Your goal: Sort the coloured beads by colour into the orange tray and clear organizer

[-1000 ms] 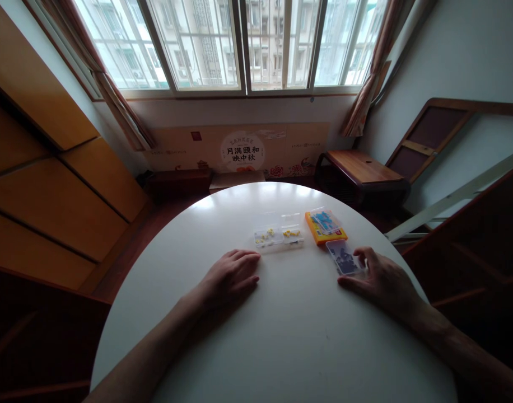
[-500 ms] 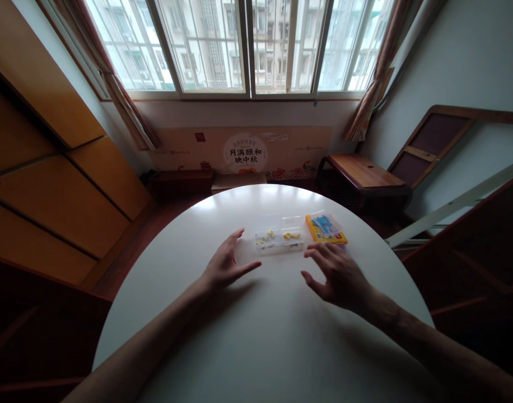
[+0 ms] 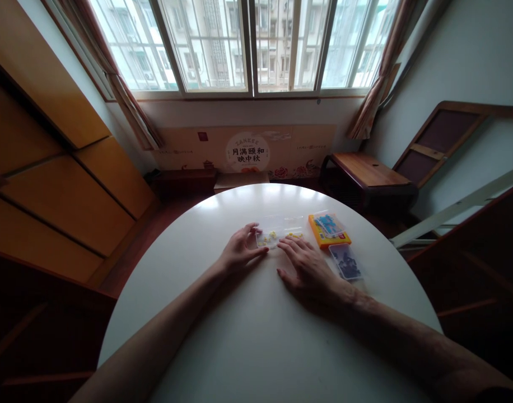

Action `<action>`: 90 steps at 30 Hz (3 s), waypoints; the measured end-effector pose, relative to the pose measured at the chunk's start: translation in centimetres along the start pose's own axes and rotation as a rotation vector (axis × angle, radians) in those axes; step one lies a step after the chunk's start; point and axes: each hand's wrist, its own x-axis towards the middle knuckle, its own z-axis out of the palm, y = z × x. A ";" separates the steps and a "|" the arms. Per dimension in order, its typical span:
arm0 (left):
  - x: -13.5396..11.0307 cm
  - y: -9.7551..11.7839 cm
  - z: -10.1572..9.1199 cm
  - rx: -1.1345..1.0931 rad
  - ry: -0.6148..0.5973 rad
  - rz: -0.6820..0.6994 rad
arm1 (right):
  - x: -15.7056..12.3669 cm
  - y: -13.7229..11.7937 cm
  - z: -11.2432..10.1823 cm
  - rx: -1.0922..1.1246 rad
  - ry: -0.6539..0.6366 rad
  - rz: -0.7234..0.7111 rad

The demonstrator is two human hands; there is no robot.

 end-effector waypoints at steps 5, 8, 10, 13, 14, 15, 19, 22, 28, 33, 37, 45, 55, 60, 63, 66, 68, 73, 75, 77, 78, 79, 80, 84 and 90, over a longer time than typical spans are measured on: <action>-1.2 0.7 -1.5 0.004 -0.029 0.016 | 0.1 -0.4 -0.6 0.068 0.021 -0.038; -2.6 1.1 -2.5 0.002 -0.059 0.036 | 0.0 -0.7 -0.9 0.126 0.113 -0.021; -3.7 1.3 -3.1 -0.011 -0.089 0.029 | 0.0 -0.8 -0.9 0.154 0.187 0.012; -4.9 1.7 -3.7 -0.026 -0.107 0.019 | 0.0 -0.6 -0.5 0.151 0.193 0.018; -5.1 1.7 -3.8 -0.020 -0.101 0.019 | -0.1 -0.5 -0.3 0.145 0.167 0.014; -5.3 1.8 -3.8 -0.006 -0.092 0.022 | -0.1 -0.4 -0.1 0.139 0.141 0.012; -5.5 2.0 -3.7 0.082 -0.063 0.034 | -0.4 -0.3 0.5 0.130 0.145 0.036; -5.7 2.1 -3.6 0.133 -0.063 0.042 | -0.4 -0.4 0.3 0.130 0.223 0.043; -6.1 2.2 -3.5 0.230 -0.048 0.093 | -0.2 -0.6 -0.3 0.114 0.148 -0.116; -6.1 2.4 -3.5 0.247 -0.038 0.170 | -0.1 -0.7 -0.3 0.126 0.008 -0.220; -6.1 2.8 -3.6 0.202 -0.056 0.193 | -0.3 -0.8 -0.1 0.125 0.004 -0.194; -6.2 2.2 -3.6 0.199 -0.068 0.218 | 0.1 -0.9 0.2 0.073 -0.065 -0.179; -6.4 2.2 -3.4 0.307 -0.129 0.317 | -0.1 -2.8 -2.3 0.097 -0.092 -0.101; -6.2 2.6 -3.6 0.346 -0.107 0.275 | -1.0 -1.0 -5.9 0.142 0.135 0.031; -6.0 2.3 -3.5 0.374 -0.103 0.269 | -0.8 2.5 -8.6 0.033 0.311 0.154; -5.9 2.0 -3.4 0.381 -0.116 0.258 | -0.2 7.0 -10.2 -0.136 0.378 0.294; -5.9 1.9 -3.4 0.383 -0.118 0.249 | 0.0 9.7 -10.3 -0.216 0.357 0.381; -5.9 2.1 -3.4 0.378 -0.126 0.243 | -0.3 13.0 -8.2 -0.279 0.273 0.498; -5.9 2.2 -3.4 0.372 -0.126 0.240 | -0.6 13.3 -7.2 -0.287 0.226 0.530; -5.9 2.2 -3.4 0.361 -0.129 0.241 | -0.9 13.4 -6.5 -0.293 0.199 0.558; -5.9 2.2 -3.4 0.356 -0.134 0.242 | -1.0 13.4 -6.2 -0.295 0.194 0.571; -5.9 2.1 -3.4 0.353 -0.139 0.244 | -1.0 13.4 -6.0 -0.297 0.192 0.583; -5.9 2.1 -3.4 0.351 -0.141 0.246 | -1.0 13.4 -5.9 -0.298 0.191 0.593; -5.8 1.9 -3.3 0.351 -0.145 0.252 | -0.5 12.8 -5.9 -0.337 0.158 0.621; -5.9 2.1 -3.3 0.349 -0.145 0.254 | 1.1 11.3 -5.9 -0.515 0.054 0.638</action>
